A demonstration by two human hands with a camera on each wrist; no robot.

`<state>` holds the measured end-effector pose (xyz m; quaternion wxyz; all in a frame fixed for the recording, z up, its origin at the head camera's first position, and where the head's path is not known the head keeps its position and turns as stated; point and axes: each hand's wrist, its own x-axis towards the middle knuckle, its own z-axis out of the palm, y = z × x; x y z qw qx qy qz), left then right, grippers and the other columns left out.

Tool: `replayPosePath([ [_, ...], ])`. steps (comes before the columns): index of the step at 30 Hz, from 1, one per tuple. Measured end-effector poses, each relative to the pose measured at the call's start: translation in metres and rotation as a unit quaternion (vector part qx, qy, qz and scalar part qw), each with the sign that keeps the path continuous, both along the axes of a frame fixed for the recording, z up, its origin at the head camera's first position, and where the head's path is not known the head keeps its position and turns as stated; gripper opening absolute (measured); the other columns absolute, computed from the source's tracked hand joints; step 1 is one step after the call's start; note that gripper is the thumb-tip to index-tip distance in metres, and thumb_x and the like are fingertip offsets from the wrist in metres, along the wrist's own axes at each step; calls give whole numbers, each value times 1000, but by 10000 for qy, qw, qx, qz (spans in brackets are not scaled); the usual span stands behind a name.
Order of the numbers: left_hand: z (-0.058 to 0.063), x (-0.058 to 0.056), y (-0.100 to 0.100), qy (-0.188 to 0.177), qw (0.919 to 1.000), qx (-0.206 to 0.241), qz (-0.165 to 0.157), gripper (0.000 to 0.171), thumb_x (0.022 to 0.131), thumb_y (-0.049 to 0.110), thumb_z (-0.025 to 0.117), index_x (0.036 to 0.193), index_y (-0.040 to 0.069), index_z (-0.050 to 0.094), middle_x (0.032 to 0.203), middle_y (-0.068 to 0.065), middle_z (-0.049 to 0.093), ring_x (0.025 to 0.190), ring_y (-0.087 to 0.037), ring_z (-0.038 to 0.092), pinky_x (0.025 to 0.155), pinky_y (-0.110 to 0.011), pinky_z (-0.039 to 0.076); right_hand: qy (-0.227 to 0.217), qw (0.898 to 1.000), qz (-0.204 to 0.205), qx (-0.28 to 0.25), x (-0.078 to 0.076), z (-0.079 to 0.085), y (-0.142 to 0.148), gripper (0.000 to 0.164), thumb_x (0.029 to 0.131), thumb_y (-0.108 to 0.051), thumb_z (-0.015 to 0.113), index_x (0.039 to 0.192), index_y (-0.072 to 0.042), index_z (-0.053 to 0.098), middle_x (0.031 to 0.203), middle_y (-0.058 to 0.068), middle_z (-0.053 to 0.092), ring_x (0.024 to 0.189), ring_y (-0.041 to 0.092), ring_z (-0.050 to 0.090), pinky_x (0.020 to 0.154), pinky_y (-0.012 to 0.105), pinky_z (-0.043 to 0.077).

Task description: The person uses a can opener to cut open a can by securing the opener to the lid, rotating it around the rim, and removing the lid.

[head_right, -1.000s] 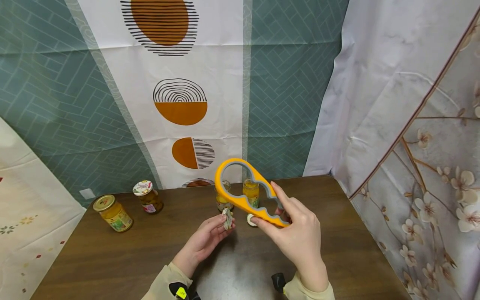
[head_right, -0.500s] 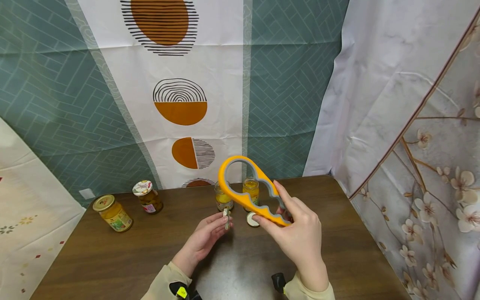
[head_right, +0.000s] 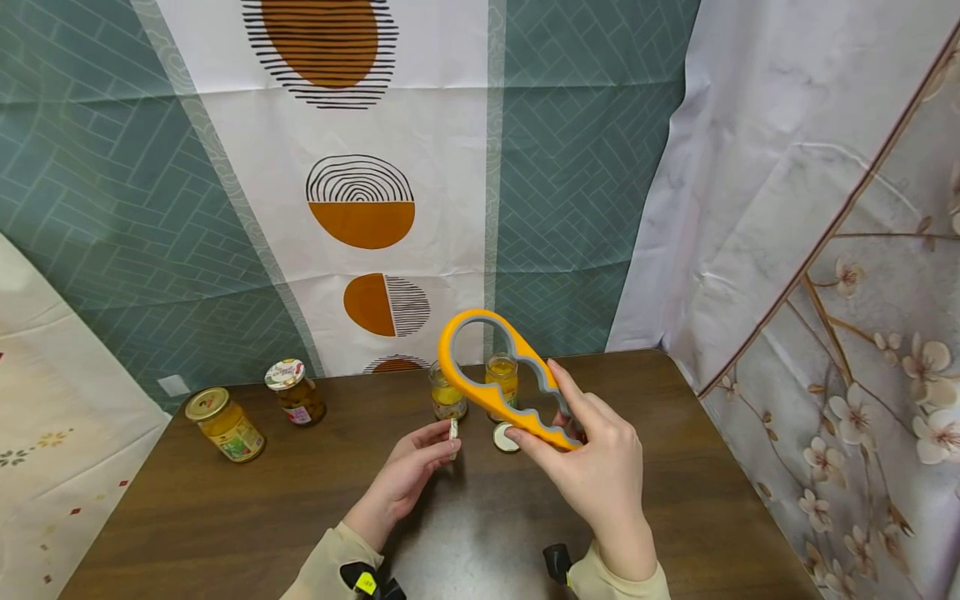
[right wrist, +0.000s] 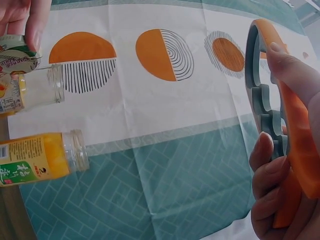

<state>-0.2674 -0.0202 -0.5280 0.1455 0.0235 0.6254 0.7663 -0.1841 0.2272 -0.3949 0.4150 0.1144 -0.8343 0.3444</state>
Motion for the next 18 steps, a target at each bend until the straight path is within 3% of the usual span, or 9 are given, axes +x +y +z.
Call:
replayPosePath([
  [11,-2,-1,-3,352,9974,-611,152,60,81,19,81,133,4,57,115,-14,63,101,-22,59,80,-27,49,84,10000,-36,28,0,0,0,88,53,-35,97,134,-26,63,74,-10,59,68,4,51,55,20,40],
  [18,-4,-2,-2,896,9860,-1344,421,63,77,19,84,133,7,58,119,-16,60,103,-29,57,78,-32,50,-107,9999,-38,28,1,0,0,87,56,-37,96,135,-30,61,75,-10,58,68,4,52,56,19,40],
])
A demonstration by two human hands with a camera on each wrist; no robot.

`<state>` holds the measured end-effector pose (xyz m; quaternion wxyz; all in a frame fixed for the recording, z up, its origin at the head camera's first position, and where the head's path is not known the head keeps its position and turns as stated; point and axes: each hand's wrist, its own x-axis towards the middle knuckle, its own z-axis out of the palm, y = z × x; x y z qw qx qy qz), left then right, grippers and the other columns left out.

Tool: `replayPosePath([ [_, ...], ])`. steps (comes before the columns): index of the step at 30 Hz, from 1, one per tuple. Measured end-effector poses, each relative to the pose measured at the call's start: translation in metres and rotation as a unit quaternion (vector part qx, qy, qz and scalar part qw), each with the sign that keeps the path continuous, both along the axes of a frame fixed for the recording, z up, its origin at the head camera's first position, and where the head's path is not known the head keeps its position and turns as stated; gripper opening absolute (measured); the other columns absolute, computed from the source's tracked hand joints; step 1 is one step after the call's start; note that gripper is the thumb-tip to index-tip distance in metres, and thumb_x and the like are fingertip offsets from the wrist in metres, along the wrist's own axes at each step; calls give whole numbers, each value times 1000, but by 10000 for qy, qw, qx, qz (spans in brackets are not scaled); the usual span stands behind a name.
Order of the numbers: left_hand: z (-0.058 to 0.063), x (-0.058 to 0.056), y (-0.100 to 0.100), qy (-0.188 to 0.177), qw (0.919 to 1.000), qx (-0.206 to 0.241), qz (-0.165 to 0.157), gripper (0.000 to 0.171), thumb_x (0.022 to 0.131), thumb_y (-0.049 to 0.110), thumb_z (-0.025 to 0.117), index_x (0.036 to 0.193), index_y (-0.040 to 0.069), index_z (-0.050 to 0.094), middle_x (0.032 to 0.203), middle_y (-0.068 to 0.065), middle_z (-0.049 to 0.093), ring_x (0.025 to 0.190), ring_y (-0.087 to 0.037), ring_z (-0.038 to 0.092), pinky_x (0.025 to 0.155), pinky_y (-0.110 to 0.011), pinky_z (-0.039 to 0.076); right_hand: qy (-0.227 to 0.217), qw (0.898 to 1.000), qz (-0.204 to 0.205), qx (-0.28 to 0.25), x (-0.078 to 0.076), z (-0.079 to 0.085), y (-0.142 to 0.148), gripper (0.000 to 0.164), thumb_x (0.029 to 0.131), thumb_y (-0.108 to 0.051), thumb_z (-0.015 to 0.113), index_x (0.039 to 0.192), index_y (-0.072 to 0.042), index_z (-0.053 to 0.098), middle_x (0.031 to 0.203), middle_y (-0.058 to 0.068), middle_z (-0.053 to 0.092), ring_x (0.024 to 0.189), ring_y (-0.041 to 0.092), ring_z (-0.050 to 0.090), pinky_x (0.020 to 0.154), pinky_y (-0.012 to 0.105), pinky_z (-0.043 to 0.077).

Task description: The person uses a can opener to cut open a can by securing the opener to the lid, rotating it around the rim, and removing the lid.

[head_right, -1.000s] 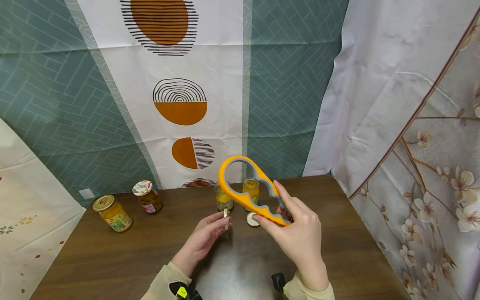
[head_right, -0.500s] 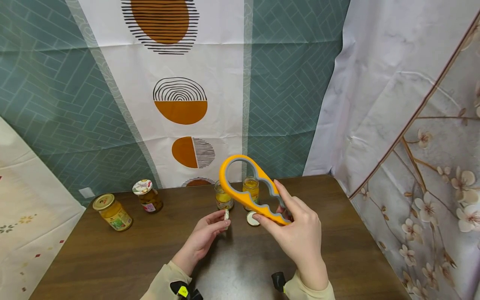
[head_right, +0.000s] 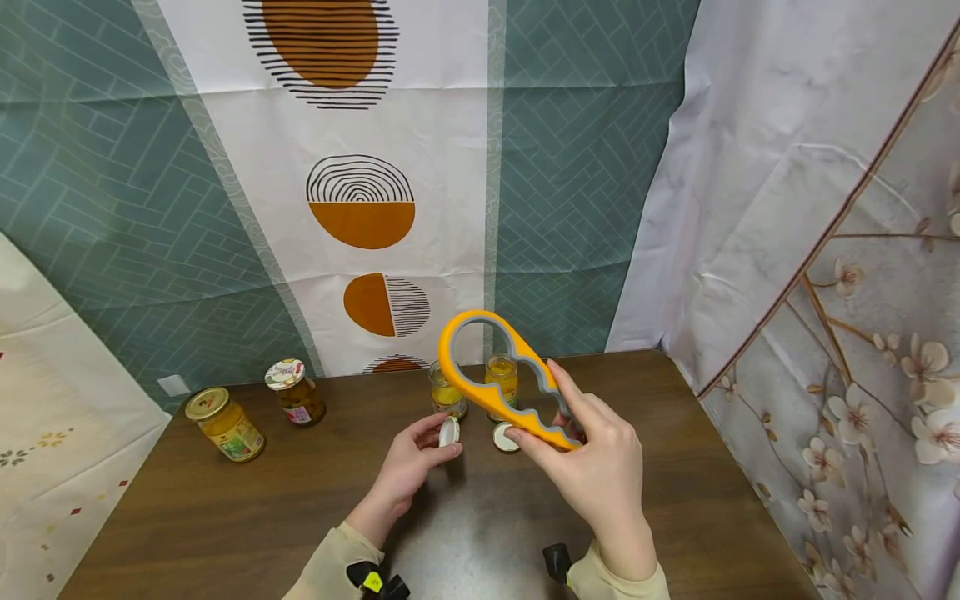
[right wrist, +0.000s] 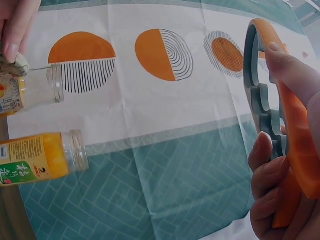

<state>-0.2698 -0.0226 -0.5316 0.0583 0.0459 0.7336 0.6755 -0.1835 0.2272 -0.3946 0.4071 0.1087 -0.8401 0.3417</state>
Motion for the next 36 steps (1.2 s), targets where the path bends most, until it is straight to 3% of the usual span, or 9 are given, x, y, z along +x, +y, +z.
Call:
replayPosePath([
  [5,-5,-5,4,489,9956,-738,307,63,73,18,87,130,9,61,114,-10,56,96,-26,56,76,-34,50,65,10000,-5,43,0,1,-1,88,55,-37,96,135,-29,61,75,-10,59,69,4,52,56,19,40],
  [12,-16,-9,6,1270,9781,-1566,524,57,68,14,90,117,7,61,104,-8,59,92,-22,58,72,-36,52,-21,10000,-10,-22,4,0,0,88,55,-37,96,135,-30,61,76,-9,59,69,4,53,57,17,42],
  [19,-26,-14,7,1414,9650,-2101,682,48,66,19,92,97,13,56,95,-5,58,86,-20,56,75,-39,51,-53,10000,-36,14,4,-1,-1,87,56,-38,96,135,-30,61,75,-11,58,67,4,51,56,18,40],
  [29,-32,-16,9,1716,9451,-2661,808,50,58,20,96,83,12,53,89,-6,56,87,-24,50,77,-41,45,2,9999,-53,90,4,-2,-2,88,55,-39,96,135,-29,61,74,-12,57,66,4,50,55,18,38],
  [36,-36,-19,10,2039,9364,-2732,836,53,52,15,97,78,11,52,95,-3,55,94,-26,51,85,-44,46,-57,9999,-75,136,2,-2,-2,88,56,-41,95,136,-31,61,74,-12,57,67,4,51,56,19,39],
])
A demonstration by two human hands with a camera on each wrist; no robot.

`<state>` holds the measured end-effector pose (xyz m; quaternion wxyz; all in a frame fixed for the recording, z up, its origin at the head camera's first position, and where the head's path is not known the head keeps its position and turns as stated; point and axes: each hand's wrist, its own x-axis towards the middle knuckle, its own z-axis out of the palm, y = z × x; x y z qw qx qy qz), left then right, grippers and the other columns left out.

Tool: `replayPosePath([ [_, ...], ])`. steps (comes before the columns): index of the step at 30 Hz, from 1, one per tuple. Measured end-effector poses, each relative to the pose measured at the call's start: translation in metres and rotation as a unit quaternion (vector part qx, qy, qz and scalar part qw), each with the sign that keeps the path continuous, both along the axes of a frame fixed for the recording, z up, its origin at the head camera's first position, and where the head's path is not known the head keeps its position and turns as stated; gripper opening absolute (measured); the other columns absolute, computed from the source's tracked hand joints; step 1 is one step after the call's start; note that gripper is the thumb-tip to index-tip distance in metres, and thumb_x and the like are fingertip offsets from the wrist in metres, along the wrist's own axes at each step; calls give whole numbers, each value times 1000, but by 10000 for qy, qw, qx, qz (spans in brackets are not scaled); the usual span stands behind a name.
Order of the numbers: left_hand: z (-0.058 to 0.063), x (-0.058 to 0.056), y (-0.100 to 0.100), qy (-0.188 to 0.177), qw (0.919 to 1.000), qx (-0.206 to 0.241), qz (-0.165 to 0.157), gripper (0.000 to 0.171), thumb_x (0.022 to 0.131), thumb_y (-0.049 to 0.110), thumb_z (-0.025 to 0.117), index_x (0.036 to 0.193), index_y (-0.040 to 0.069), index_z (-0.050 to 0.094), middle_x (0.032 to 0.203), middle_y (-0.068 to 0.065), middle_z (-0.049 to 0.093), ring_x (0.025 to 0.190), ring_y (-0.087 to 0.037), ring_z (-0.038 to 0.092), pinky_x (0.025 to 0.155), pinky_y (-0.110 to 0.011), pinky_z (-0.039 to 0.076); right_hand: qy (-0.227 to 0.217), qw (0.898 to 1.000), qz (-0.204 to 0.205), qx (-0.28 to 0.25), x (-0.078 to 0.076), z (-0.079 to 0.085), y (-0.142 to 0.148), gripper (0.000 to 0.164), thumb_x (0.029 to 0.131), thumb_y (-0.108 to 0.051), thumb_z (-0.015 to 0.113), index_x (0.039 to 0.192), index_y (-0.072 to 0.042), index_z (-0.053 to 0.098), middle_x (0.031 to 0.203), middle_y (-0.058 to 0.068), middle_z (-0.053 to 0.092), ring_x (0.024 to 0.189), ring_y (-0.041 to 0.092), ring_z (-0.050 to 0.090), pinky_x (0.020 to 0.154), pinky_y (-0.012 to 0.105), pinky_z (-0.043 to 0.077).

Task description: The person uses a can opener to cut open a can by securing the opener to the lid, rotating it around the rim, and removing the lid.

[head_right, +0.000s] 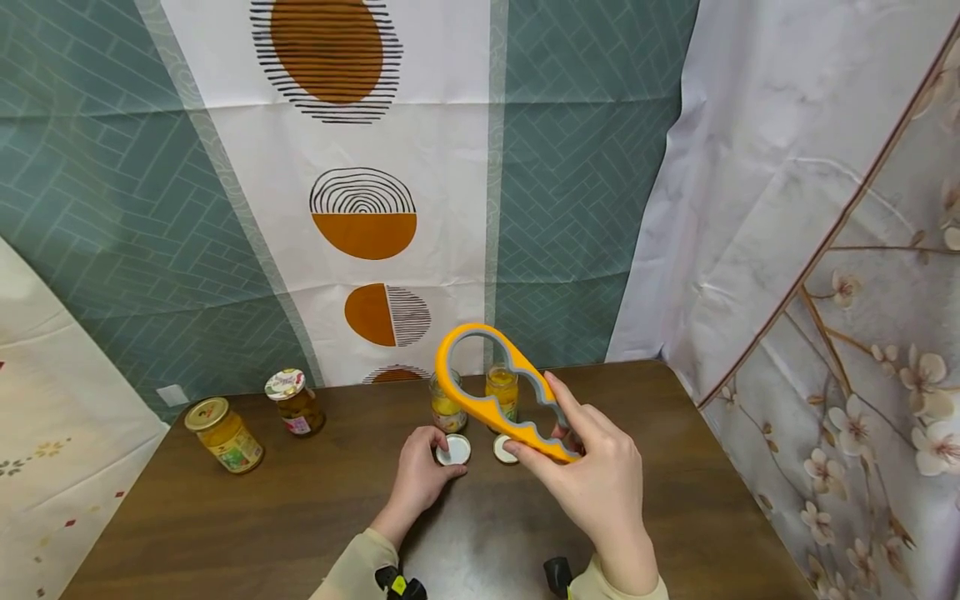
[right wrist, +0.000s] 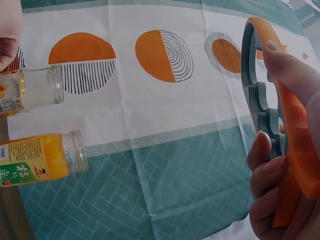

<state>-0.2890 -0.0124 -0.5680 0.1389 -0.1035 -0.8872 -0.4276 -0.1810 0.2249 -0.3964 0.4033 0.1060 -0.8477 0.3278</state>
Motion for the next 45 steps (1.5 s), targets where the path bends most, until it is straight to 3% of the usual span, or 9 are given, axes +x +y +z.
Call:
replayPosePath([
  [16,3,0,-3,4,9998,196,-41,53,52,10,97,76,10,50,96,-2,48,88,-21,51,77,-39,48,-142,9999,10,6,-1,0,-2,87,57,-43,94,136,-31,60,74,-12,57,68,4,51,56,19,39],
  [21,19,-4,-19,-35,9988,480,59,49,60,19,95,80,9,52,91,-4,49,77,-22,53,67,-35,48,-73,10000,39,4,-1,-1,-3,87,57,-41,95,136,-30,60,75,-12,58,68,4,52,56,19,39],
  [24,34,-11,-41,183,9950,896,395,45,67,21,92,87,8,54,93,-8,52,79,-27,57,69,-41,52,-103,9999,21,-11,-1,-2,-3,87,57,-41,95,136,-31,60,75,-12,58,68,4,52,57,19,39],
  [26,44,-16,-59,488,9875,1287,773,43,71,21,90,93,6,56,96,-11,54,84,-29,58,74,-46,52,-126,9999,8,-21,-1,-2,-3,88,56,-41,95,136,-31,60,75,-12,58,68,5,52,57,19,40],
  [28,55,-19,-78,923,9728,1739,1220,43,73,19,88,99,3,57,100,-13,55,89,-28,57,79,-48,51,-189,9998,-22,-21,-1,-2,-2,88,57,-42,95,137,-33,59,75,-12,58,68,4,52,57,19,40],
  [34,88,-13,-125,2550,9051,2451,2361,49,74,2,84,111,-6,54,113,-22,50,98,-30,52,82,-27,45,-426,9990,-97,-52,1,-2,-2,87,58,-46,93,137,-36,59,75,-13,58,69,4,52,59,20,40],
  [37,87,-17,-147,2867,8889,2436,2613,59,71,-4,84,119,-9,49,125,-25,45,110,-36,45,93,-33,42,-488,9987,-111,-40,0,-2,-2,86,59,-48,93,137,-37,58,75,-13,57,68,5,52,59,20,39],
  [40,64,-33,-170,2574,8959,2489,2629,76,70,2,87,133,-1,44,137,-15,42,123,-29,39,104,-46,34,-482,9988,-108,-29,0,-3,-2,86,59,-48,92,137,-36,58,75,-13,57,68,5,52,58,20,39],
  [45,37,-47,-185,1300,9298,2743,2082,102,74,12,87,153,17,22,154,-7,29,138,-23,30,114,-47,28,-453,9989,-108,-20,-1,-3,-2,85,59,-48,92,137,-36,58,75,-13,57,68,4,52,58,19,40],
])
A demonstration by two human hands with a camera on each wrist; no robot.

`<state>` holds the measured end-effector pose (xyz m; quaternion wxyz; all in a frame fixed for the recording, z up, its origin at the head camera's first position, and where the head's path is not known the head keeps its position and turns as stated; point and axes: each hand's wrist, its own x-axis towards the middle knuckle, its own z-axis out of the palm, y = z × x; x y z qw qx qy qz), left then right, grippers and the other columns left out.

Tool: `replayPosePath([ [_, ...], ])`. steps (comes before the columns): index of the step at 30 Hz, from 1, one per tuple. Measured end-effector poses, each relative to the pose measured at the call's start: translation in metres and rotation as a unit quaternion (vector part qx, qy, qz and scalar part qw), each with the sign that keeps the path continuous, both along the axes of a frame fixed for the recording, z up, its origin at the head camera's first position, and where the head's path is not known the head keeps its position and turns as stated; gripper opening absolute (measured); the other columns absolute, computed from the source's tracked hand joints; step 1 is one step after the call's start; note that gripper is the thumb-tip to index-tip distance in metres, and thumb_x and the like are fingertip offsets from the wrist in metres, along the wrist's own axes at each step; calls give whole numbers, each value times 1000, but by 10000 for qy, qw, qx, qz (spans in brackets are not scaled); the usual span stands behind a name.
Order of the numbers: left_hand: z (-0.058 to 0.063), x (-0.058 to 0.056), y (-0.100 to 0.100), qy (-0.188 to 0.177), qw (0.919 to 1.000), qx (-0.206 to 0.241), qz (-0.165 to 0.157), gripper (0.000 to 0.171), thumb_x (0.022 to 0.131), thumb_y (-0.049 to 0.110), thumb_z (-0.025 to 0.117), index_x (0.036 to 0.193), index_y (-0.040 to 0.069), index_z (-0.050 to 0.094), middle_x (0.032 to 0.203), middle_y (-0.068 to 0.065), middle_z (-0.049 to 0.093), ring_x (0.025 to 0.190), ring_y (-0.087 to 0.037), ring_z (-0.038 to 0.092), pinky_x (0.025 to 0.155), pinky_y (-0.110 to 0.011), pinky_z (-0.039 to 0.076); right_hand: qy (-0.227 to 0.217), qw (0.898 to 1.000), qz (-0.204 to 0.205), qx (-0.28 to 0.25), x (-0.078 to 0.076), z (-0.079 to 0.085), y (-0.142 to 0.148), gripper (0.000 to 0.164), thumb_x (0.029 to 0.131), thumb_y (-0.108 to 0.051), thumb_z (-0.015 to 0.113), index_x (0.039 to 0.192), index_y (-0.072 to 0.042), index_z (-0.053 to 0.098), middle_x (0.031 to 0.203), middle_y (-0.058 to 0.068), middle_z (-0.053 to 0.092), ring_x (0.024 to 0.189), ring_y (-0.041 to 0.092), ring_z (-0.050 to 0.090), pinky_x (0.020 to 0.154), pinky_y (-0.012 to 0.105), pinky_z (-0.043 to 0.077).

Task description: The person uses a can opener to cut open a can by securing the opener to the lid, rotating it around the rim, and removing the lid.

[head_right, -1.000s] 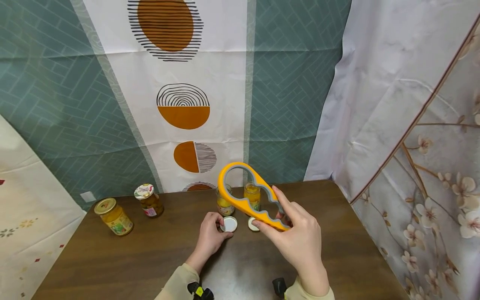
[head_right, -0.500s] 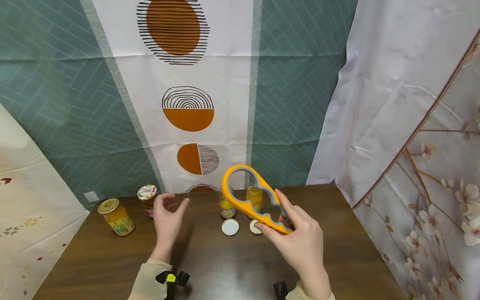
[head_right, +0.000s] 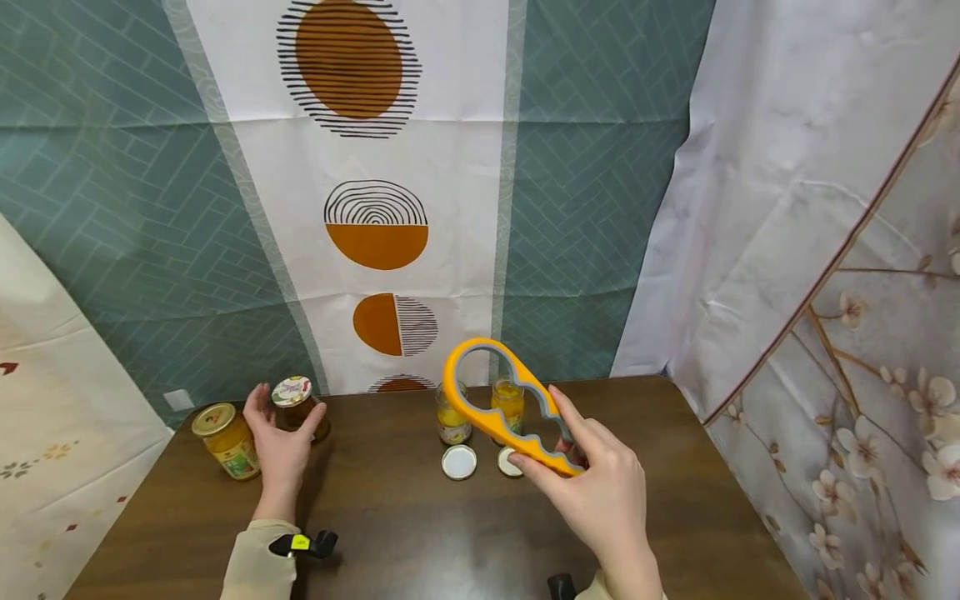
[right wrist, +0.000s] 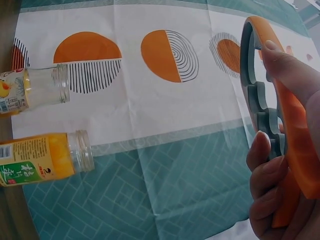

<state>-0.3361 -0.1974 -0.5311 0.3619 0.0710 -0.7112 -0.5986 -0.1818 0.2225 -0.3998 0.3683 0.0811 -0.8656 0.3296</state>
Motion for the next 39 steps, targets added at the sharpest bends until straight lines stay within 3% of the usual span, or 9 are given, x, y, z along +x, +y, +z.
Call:
replayPosePath([
  [4,-17,-4,-4,-897,9938,122,-639,113,78,20,85,157,26,5,159,-9,18,139,-28,29,110,-53,33,16,10000,4,-12,0,0,0,86,59,-47,93,137,-36,58,75,-13,57,68,5,52,58,19,40],
  [8,-26,-5,-6,-1366,9882,6,-697,112,81,25,83,158,23,2,157,-12,21,133,-31,36,109,-51,36,26,10000,-8,-2,0,1,1,86,59,-47,93,137,-36,58,74,-13,57,68,5,52,58,19,39],
  [13,-27,-6,-7,-1453,9876,48,-597,108,81,25,83,158,18,8,153,-13,28,126,-29,41,102,-49,42,7,10000,-16,6,0,1,1,85,59,-48,92,137,-35,58,75,-13,57,68,5,52,57,19,40],
  [19,-29,-6,-14,-1662,9837,150,-673,104,84,25,81,158,18,9,156,-14,27,131,-33,37,107,-53,38,55,10000,0,26,-1,-1,0,86,59,-48,93,136,-34,59,75,-13,58,69,5,53,58,19,40],
  [26,-33,-4,-17,-1919,9789,-133,-690,96,85,31,79,156,10,19,147,-21,36,125,-36,42,108,-55,36,122,9999,37,74,-2,-1,1,86,59,-47,93,137,-33,59,75,-13,57,69,5,53,57,19,40],
  [32,-31,-6,-14,-1961,9780,-495,-506,87,82,32,82,146,1,31,136,-24,39,126,-39,39,110,-59,30,61,9999,-16,107,-1,-1,3,86,59,-47,93,137,-33,59,75,-13,57,68,4,53,56,19,40],
  [39,-32,-9,-11,-1839,9801,-242,-709,76,83,21,80,139,2,32,135,-22,47,123,-34,44,108,-53,34,132,9998,-44,136,-2,-2,3,86,59,-47,93,137,-33,59,74,-13,57,67,5,53,57,20,40],
])
